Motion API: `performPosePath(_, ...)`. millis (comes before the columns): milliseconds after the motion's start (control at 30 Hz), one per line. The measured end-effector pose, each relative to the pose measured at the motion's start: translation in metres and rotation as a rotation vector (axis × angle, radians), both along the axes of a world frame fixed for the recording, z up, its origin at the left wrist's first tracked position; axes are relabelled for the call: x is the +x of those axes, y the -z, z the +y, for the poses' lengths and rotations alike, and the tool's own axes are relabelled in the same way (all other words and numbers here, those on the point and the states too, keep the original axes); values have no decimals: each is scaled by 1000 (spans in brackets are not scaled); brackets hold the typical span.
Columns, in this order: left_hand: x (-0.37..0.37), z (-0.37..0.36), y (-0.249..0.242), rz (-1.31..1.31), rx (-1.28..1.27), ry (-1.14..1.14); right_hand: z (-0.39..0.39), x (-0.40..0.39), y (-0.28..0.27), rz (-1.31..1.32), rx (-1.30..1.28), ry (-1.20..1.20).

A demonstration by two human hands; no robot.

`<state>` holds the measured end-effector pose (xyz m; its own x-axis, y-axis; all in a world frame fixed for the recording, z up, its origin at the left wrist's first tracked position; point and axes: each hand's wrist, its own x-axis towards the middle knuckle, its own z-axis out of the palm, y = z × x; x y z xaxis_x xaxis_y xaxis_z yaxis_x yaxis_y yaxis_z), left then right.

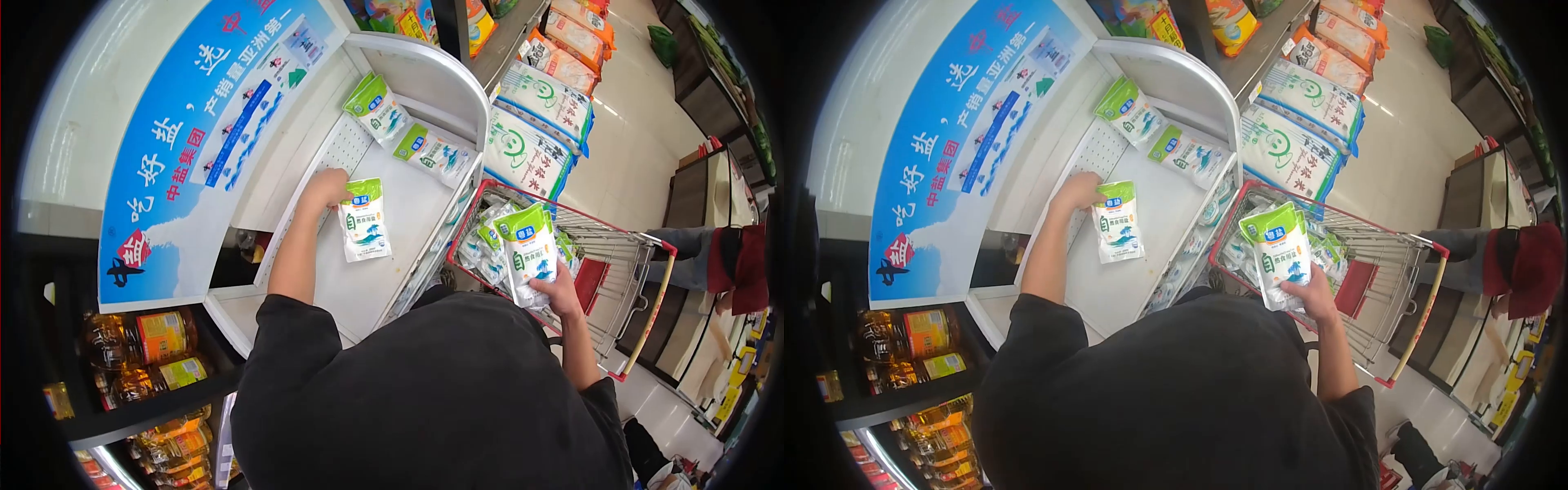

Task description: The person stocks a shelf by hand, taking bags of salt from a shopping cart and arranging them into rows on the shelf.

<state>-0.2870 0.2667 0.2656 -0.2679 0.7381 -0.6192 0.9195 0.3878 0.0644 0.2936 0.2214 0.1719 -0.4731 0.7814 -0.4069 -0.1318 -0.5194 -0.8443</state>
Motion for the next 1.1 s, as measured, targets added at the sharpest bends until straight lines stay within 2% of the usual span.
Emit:
performPosePath(67,1,-1,-1,-16,45,-20,2,-3,-3,-11,14,0)
performPosePath(100,3,-1,-9,-35,154,-6,3,-4,-3,-13,16,-16)
performPosePath(133,6,-1,-18,-56,258,8,2,-5,-5,-17,13,-31)
performPosePath(167,7,3,-31,-61,260,12,3,-5,-8,-21,25,-45)
performPosePath(233,11,1,-59,-86,479,-13,5,-4,-9,-51,48,-64)
performPosePath(267,15,2,-69,-91,475,-18,7,-6,-11,-74,76,-86)
performPosePath(333,26,12,-81,-25,819,-34,21,-21,-28,-95,87,-97)
performPosePath(367,31,18,-77,-25,820,-36,32,-33,-38,-120,185,-187)
performPosePath(433,40,38,-61,247,1024,94,56,-65,-67,-227,322,-377)
performPosePath(467,41,49,-50,248,1023,93,69,-87,-79,-309,361,-479)
performPosePath(533,39,73,-29,261,1032,101,90,-142,-81,-272,527,-657)
performPosePath(600,41,85,-19,268,956,125,104,-201,-84,-290,577,-795)
performPosePath(667,40,93,-9,273,882,156,113,-257,-51,-191,543,-907)
performPosePath(733,30,102,-4,222,893,95,116,-296,-34,-325,618,-980)
performPosePath(800,25,102,-3,200,884,99,119,-322,6,-345,600,-963)
performPosePath(867,22,102,-8,183,881,91,124,-334,17,-365,590,-956)
performPosePath(933,27,101,-18,276,828,145,124,-340,9,-647,909,-821)
performPosePath(967,28,100,-24,279,825,147,124,-339,3,-643,907,-819)
performPosePath(1033,29,100,-33,303,770,144,125,-326,-10,-710,1048,-579)
performPosePath(1067,27,102,-34,300,768,149,132,-322,-6,-713,1043,-576)
performPosePath(1100,25,102,-33,314,754,140,143,-316,2,-856,1205,-433)
